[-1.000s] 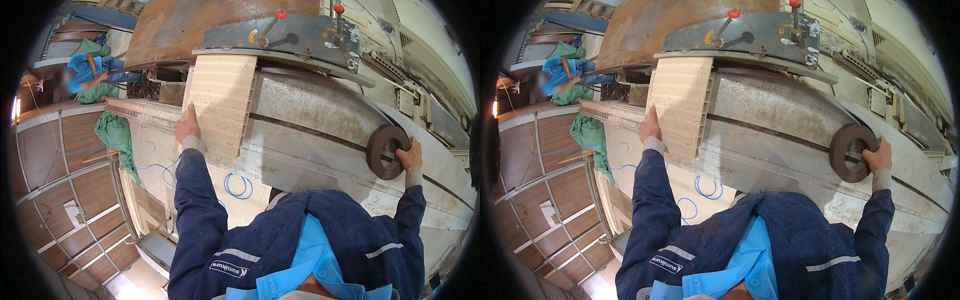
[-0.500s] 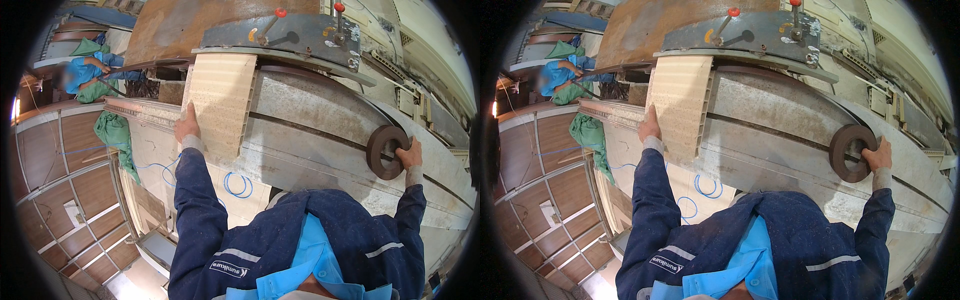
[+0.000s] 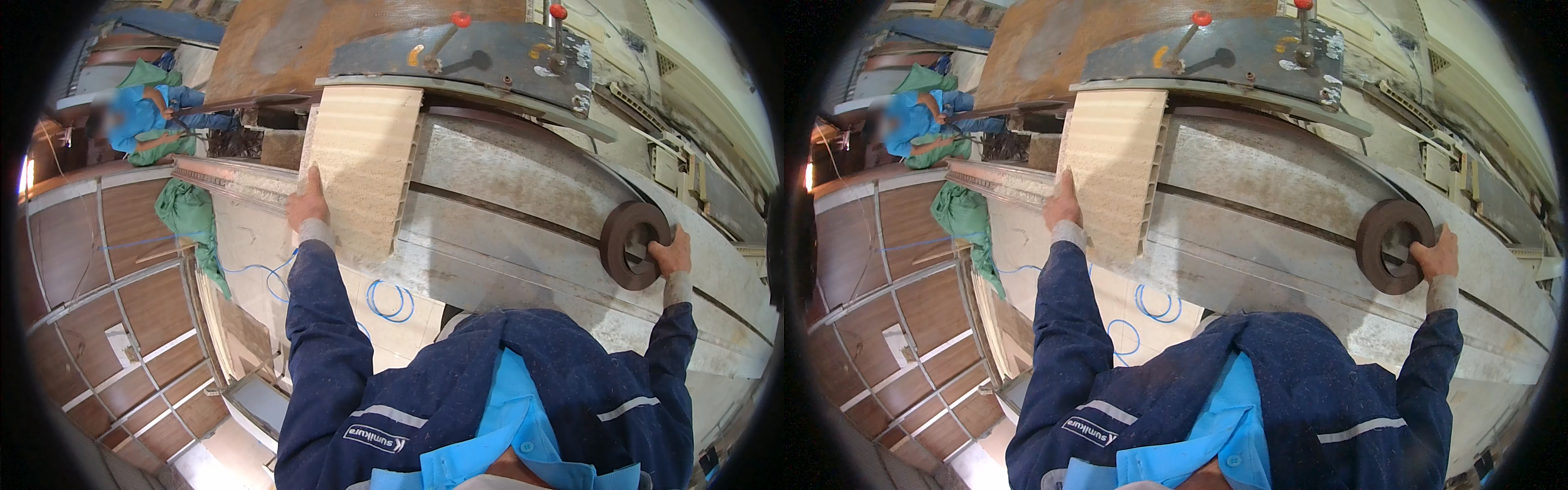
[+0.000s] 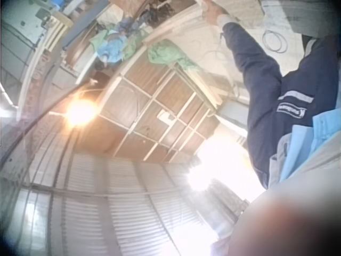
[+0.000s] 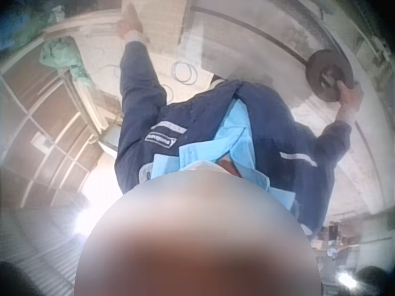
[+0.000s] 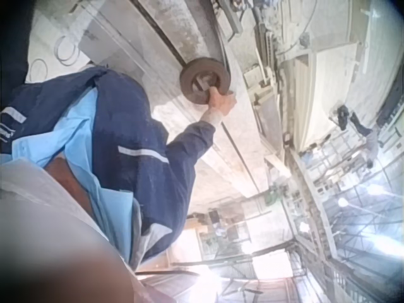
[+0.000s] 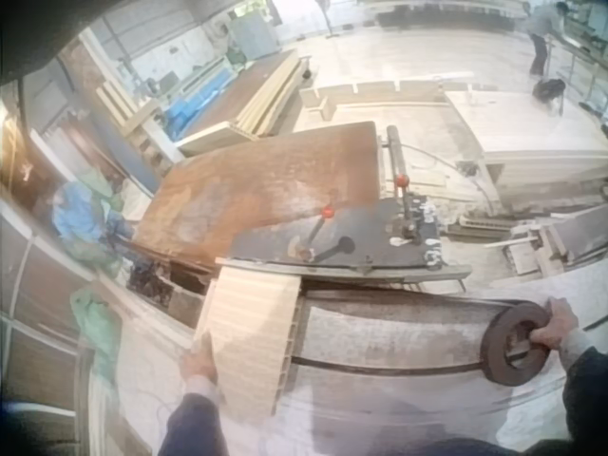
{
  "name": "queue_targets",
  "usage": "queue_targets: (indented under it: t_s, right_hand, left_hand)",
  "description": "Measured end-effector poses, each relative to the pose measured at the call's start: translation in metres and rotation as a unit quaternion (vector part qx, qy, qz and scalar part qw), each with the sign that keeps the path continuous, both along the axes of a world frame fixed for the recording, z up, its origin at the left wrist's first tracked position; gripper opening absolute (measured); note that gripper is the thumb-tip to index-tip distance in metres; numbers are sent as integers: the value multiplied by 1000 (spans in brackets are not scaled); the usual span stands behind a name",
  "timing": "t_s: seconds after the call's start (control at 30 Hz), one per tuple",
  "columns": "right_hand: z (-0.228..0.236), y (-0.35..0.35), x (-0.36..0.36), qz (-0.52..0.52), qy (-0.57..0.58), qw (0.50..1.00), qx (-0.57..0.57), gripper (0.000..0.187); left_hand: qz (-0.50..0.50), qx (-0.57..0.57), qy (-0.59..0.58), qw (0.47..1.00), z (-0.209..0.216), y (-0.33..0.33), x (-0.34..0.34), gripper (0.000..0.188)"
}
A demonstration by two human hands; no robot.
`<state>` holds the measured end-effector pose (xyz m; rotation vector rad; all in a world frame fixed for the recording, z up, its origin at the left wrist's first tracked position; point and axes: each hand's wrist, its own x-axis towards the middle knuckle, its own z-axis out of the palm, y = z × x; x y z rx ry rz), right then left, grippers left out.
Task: The person bends a long thin metal strip into a circular shape using a bending machine. They then handle a bundle of coiled metal strips, measure a short piece with a ruler, and coil another strip by hand on a workbench.
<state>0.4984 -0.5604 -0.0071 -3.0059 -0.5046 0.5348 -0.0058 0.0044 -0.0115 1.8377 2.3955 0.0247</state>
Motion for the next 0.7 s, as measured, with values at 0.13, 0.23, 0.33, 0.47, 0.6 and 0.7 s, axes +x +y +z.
queue_targets:
  t_s: [0.13,0.23,0.33,0.47,0.6,0.7]
  right_hand:
    - [6,5,-1,3,30,999,-13,95]
    - [7,4,-1,-5,39,999,-11,96]
    - [5,0,-1,4,29,999,-16,96]
    - [2,-2,-1,21,9,1000,-21,96]
    - [2,1,1,7,19,1000,-16,98]
    - [6,1,0,1,23,999,-41,99]
  left_hand:
    - [-9,26,-4,1000,-2,-1,-2,122]
    - [-6,18,1,1000,-4,0,-2,121]
    - [-4,12,11,1000,-4,1,-3,121]
    - [-16,-9,5,1000,-2,4,-4,121]
    - [-1,-13,12,1000,-3,2,-3,121]
    - [-2,1,40,999,-2,-5,-5,121]
